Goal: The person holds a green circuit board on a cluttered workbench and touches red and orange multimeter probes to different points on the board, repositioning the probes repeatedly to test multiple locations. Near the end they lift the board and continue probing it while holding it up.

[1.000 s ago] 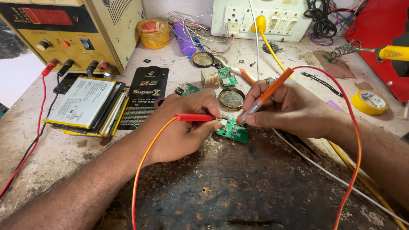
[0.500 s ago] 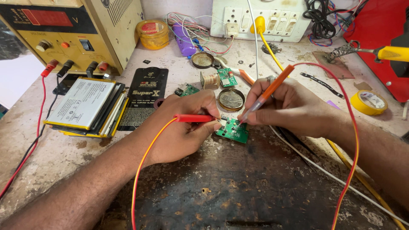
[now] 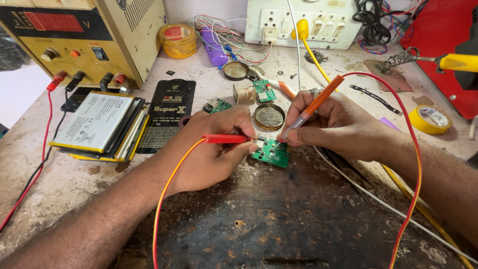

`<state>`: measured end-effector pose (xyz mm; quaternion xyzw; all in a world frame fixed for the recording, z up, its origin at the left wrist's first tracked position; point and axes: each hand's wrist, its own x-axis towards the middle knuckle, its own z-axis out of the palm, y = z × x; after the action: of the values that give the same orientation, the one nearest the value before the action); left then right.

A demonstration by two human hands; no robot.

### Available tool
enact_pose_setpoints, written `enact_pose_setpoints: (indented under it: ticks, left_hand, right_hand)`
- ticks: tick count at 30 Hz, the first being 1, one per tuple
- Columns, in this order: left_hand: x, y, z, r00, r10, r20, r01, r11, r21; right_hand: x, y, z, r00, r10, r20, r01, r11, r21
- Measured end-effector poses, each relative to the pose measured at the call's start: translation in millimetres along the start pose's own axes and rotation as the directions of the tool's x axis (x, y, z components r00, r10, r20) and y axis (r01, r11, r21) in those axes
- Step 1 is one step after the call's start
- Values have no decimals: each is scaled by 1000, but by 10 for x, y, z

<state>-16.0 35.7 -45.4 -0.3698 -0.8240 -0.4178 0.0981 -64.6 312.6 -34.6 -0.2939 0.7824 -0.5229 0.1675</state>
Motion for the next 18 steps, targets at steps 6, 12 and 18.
enact_pose_setpoints:
  ticks: [6,12,18]
  left_hand:
    - [-6,1,1,1000,-8,-3,8,1000,-5]
    - [8,12,-1,1000,-6,-1,6,1000,-4]
    - [5,15,-11,999,-31,9,31,999,14]
  right_hand:
    - [2,13,-7,1000,-10,3,10,1000,12]
    - [27,17,-14,996,76,-50,-70,990,121]
    - [29,0,31,996,64,-65,-60,997,54]
